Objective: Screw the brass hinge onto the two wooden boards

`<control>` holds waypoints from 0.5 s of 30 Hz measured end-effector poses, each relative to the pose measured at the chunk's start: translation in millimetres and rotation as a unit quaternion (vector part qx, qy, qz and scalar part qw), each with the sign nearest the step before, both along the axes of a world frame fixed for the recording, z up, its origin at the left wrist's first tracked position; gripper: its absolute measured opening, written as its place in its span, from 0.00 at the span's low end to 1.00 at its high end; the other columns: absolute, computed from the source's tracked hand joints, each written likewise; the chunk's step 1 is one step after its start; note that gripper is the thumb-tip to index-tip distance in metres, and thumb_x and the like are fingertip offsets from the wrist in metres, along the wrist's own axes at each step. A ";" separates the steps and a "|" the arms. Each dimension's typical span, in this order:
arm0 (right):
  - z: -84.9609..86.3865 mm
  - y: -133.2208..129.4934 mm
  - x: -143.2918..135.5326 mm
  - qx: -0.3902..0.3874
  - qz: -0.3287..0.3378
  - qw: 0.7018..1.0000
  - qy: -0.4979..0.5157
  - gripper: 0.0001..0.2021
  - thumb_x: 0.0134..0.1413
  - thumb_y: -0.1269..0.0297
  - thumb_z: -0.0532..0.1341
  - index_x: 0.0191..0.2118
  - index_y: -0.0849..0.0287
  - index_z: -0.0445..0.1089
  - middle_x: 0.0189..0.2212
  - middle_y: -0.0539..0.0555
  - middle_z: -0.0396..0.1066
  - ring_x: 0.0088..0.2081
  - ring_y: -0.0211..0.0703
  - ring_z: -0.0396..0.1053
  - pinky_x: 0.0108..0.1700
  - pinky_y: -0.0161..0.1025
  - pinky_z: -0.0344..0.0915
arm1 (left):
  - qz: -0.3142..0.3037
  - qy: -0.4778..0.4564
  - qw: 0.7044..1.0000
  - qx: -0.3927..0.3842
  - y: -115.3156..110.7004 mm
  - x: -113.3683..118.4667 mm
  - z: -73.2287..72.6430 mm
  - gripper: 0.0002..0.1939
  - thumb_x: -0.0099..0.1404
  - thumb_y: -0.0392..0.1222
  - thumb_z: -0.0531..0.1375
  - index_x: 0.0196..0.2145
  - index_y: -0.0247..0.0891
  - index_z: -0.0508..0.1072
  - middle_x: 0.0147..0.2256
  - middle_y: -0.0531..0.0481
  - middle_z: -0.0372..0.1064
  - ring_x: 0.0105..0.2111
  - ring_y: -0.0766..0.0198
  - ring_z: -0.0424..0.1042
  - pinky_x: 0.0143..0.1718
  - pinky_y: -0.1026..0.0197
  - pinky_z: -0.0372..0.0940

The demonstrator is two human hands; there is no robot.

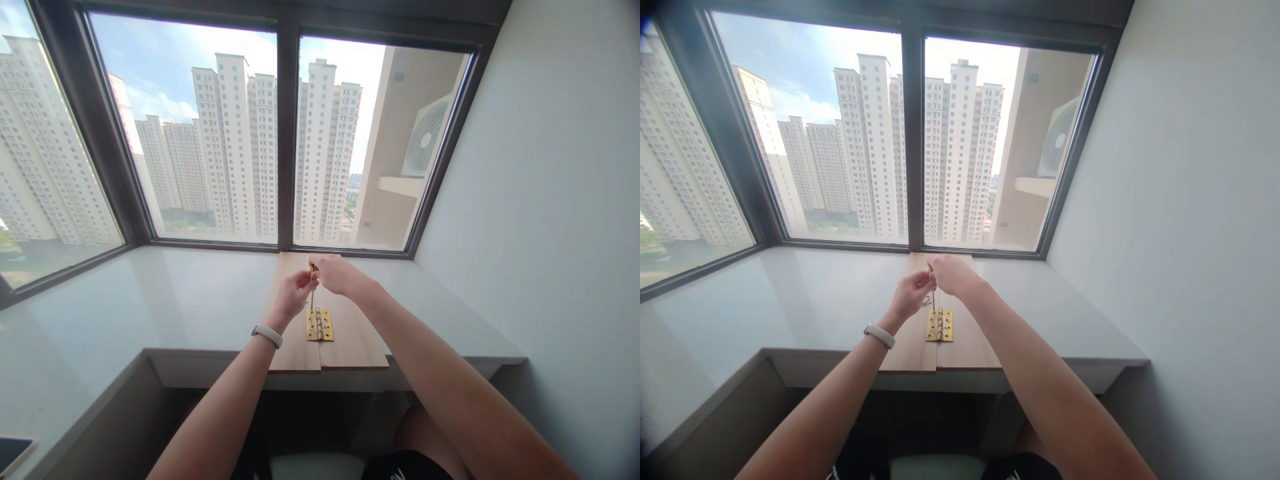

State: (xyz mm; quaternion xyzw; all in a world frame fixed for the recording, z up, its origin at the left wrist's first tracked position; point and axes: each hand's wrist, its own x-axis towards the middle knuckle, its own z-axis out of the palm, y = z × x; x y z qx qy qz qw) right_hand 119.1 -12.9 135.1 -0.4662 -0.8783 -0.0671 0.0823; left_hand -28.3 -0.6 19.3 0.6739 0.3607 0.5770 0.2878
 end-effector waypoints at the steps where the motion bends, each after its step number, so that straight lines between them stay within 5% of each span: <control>1: 0.4 0.4 1.4 -0.002 0.000 1.000 -0.005 0.09 0.65 0.60 0.57 0.46 0.57 0.70 0.43 0.58 0.76 0.44 0.45 0.73 0.40 0.35 0.59 | -0.015 0.002 1.000 -0.002 0.9 -1.0 0.0 0.12 0.63 0.44 0.63 0.43 0.37 0.78 0.36 0.45 0.78 0.37 0.59 0.77 0.41 0.59 0.70; 15: 9.9 -6.1 -3.2 0.026 -0.033 0.996 -0.080 0.21 0.67 0.49 0.48 0.44 0.57 0.73 0.42 0.60 0.77 0.43 0.52 0.74 0.43 0.42 0.63 | -0.070 0.014 0.997 -0.024 -8.8 -4.9 4.7 0.14 0.68 0.46 0.59 0.47 0.37 0.75 0.41 0.43 0.78 0.40 0.58 0.76 0.40 0.59 0.69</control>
